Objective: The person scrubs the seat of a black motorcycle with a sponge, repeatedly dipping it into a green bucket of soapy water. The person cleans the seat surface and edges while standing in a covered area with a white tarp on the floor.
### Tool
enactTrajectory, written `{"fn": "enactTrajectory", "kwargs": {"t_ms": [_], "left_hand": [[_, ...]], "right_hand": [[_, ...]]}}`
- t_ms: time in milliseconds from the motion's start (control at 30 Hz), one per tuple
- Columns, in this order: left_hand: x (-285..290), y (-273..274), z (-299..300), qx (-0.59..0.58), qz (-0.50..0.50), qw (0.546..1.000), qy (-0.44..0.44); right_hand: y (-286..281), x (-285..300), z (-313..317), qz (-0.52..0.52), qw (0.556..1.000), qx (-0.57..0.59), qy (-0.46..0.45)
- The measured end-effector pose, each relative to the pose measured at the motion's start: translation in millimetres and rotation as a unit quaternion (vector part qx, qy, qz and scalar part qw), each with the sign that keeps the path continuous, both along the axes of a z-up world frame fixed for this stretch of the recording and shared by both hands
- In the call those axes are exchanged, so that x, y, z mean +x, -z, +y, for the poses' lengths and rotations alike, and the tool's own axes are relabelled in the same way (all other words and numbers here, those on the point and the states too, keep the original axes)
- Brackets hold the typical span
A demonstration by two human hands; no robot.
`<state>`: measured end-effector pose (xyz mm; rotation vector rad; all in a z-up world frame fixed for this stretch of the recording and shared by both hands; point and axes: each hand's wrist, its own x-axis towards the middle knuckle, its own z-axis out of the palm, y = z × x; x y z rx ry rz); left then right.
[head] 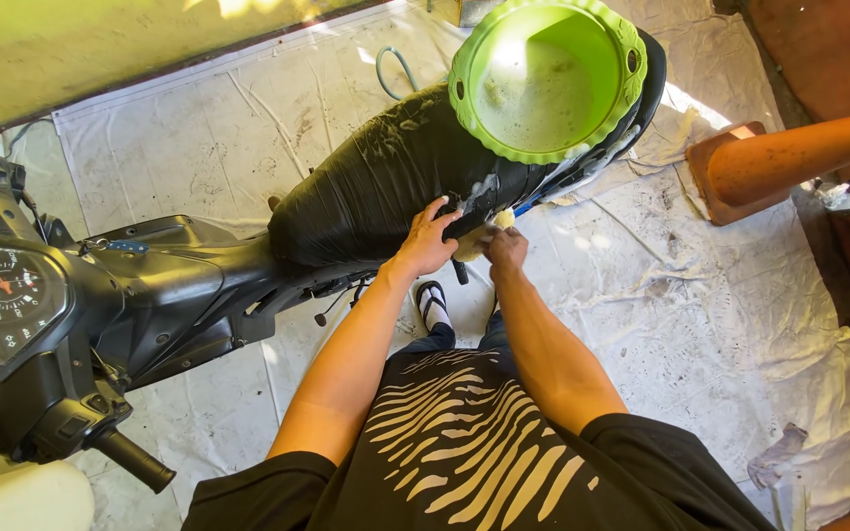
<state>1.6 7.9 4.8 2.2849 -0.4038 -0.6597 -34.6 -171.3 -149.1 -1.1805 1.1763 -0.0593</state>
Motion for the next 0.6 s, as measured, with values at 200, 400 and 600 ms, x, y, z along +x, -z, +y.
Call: {"fn": "enactTrajectory", "kwargs": {"t_ms": [200,400,600], "left_hand": [[-0.5,5.8,-0.7,-0.007,-0.005,1.000,0.002],[7.3,42.3,-2.4,0.012,-0.023,1.000,0.010],[6.2,39.9,0.8,0.006,-0.019,1.000,0.016]], "right_hand": [[-66.2,10.4,-52.5,-0.110,0.983,-0.142,0.041],[-122.6,6.0,13.5,-0.058,0.986,-0.148,-0.057],[-109.6,5.0,-16.8,-0.110,0.989,-0.091,-0.039]]}}
